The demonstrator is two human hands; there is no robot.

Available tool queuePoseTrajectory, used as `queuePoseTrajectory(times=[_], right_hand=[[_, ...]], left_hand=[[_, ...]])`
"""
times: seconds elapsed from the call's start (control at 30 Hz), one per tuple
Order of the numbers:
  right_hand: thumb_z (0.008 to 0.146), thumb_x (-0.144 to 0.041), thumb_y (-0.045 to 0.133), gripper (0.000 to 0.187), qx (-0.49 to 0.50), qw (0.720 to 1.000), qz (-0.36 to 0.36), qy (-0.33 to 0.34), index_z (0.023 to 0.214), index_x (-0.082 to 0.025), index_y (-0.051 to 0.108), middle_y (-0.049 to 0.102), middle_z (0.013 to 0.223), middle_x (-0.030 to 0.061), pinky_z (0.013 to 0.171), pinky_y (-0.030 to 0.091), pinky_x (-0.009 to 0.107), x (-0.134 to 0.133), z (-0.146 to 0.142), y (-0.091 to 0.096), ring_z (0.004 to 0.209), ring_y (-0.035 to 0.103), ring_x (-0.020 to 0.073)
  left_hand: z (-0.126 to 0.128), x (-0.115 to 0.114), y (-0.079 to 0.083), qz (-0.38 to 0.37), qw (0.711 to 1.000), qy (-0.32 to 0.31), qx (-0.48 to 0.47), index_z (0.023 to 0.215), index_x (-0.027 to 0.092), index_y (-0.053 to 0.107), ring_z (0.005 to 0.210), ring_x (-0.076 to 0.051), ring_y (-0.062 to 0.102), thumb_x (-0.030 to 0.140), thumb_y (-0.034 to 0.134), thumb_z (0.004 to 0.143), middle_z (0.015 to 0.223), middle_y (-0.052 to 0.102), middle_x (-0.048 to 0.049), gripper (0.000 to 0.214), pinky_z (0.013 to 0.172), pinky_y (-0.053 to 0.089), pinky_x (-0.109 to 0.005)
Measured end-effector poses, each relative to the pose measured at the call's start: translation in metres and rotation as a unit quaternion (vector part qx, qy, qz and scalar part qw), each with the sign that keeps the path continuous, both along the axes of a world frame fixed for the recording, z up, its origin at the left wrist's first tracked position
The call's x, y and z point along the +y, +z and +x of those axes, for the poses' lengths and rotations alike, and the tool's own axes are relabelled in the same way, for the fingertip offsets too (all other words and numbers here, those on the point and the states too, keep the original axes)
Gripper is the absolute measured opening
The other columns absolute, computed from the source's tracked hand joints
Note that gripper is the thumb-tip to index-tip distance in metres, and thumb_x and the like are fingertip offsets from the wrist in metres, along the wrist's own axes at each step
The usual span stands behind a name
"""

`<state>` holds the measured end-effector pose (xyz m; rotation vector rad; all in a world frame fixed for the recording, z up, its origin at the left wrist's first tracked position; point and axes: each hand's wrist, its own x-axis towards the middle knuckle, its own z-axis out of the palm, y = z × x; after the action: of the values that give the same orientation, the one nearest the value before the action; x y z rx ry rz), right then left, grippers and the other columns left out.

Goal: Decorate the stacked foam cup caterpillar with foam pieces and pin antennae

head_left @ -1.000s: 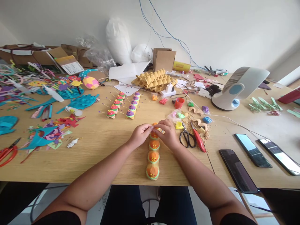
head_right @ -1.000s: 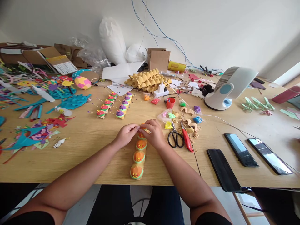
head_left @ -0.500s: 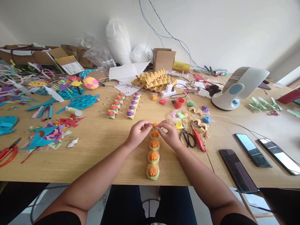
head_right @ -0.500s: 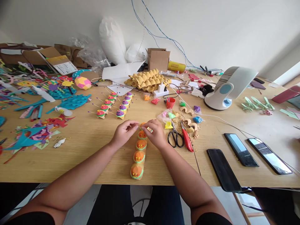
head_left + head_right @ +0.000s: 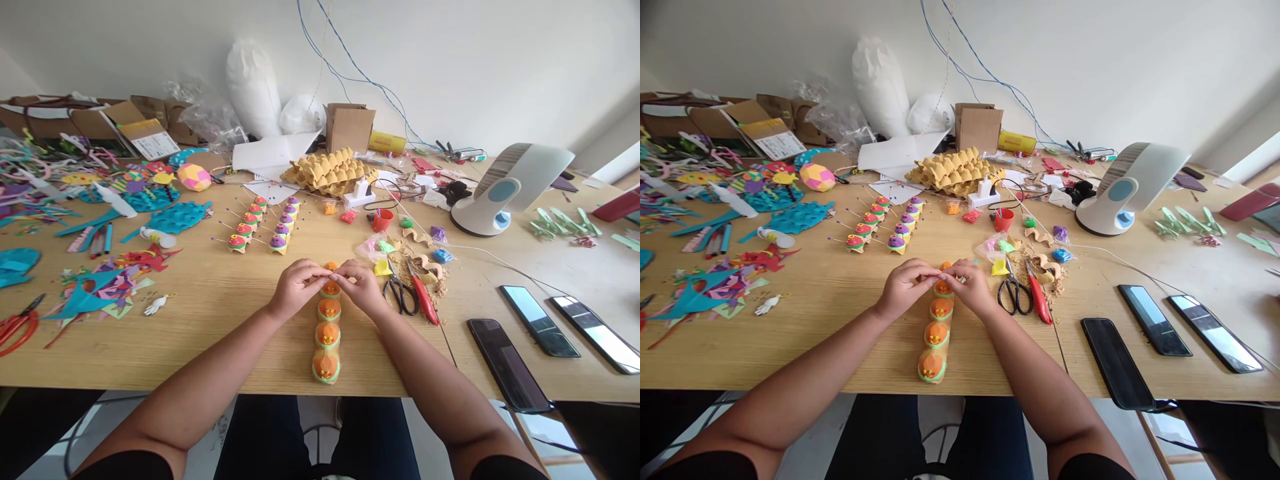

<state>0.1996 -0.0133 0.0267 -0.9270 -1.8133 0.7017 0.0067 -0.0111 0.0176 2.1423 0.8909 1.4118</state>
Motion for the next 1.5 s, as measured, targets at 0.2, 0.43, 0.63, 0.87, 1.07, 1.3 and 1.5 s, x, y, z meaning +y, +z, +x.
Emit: queuePoseTrajectory(times=[0.2,0.43,0.63,0.87,1.07,1.3,1.5], right_hand=[[0.092,-0.047,0.063,0.033,0.002,1.000,-0.013,0.003,0.081,-0.019,0.077,0.070,0.075,0.0055,0.068,0.048,0.029,0.000,0.001,0.002,0.071,0.061,0.0158],[0.093,-0.024,0.056,0.027,-0.111,0.987,0.024,-0.116,0.112,-0.020,0.074,0.074,0.108,0.0102,0.095,0.050,0.040,0.016,0.017,-0.012,0.104,0.065,0.0239],[0.092,-0.018,0.051,0.038,-0.215,0.971,-0.004,-0.104,0.126,-0.019,0.069,0.070,0.125,0.0123,0.104,0.048,0.044,0.024,0.019,-0.030,0.119,0.062,0.0266],[0.091,-0.014,0.048,0.037,-0.216,0.973,-0.001,-0.079,0.119,-0.019,0.072,0.074,0.116,0.0105,0.100,0.050,0.040,0.024,0.015,-0.030,0.111,0.066,0.0242],[0.092,-0.015,0.049,0.036,-0.216,0.973,-0.004,-0.078,0.118,-0.019,0.072,0.074,0.116,0.0107,0.100,0.050,0.039,0.024,0.015,-0.029,0.111,0.066,0.0240],[0.092,-0.015,0.050,0.035,-0.223,0.972,-0.008,-0.074,0.119,-0.017,0.071,0.074,0.117,0.0114,0.100,0.050,0.039,0.022,0.013,-0.025,0.110,0.066,0.0245],[0.091,-0.014,0.051,0.035,-0.225,0.971,-0.012,-0.079,0.119,-0.018,0.071,0.074,0.117,0.0114,0.100,0.050,0.038,0.021,0.012,-0.024,0.111,0.066,0.0241]], left_hand=[[-0.001,-0.001,0.002,0.010,1.000,0.019,-0.006,0.090,0.020,0.073,0.076,-0.013,0.061,0.022,0.071,0.087,0.083,0.070,-0.0036,0.004,0.062,0.047,-0.025],[-0.004,0.010,-0.006,-0.075,0.994,0.080,0.009,0.092,0.020,0.074,0.075,-0.014,0.062,0.027,0.067,0.089,0.086,0.071,-0.0036,0.010,0.067,0.049,-0.026],[-0.006,0.015,-0.013,-0.078,0.988,0.094,0.092,0.088,0.021,0.074,0.079,-0.017,0.064,0.027,0.069,0.087,0.083,0.072,-0.0028,0.008,0.076,0.050,-0.031],[-0.002,0.018,-0.017,-0.071,0.987,0.094,0.111,0.085,0.023,0.072,0.085,-0.018,0.066,0.025,0.069,0.086,0.085,0.074,-0.0016,0.004,0.081,0.050,-0.032],[0.000,0.020,-0.018,-0.077,0.985,0.107,0.111,0.085,0.022,0.072,0.081,-0.018,0.064,0.024,0.069,0.086,0.083,0.073,-0.0018,0.004,0.078,0.050,-0.031],[0.001,0.020,-0.019,-0.114,0.986,0.098,0.074,0.084,0.021,0.071,0.078,-0.017,0.064,0.026,0.069,0.084,0.083,0.072,-0.0022,0.005,0.074,0.050,-0.030],[0.001,0.022,-0.023,-0.133,0.985,0.095,0.054,0.083,0.021,0.070,0.077,-0.017,0.064,0.029,0.070,0.083,0.082,0.072,-0.0023,0.008,0.074,0.051,-0.030]])
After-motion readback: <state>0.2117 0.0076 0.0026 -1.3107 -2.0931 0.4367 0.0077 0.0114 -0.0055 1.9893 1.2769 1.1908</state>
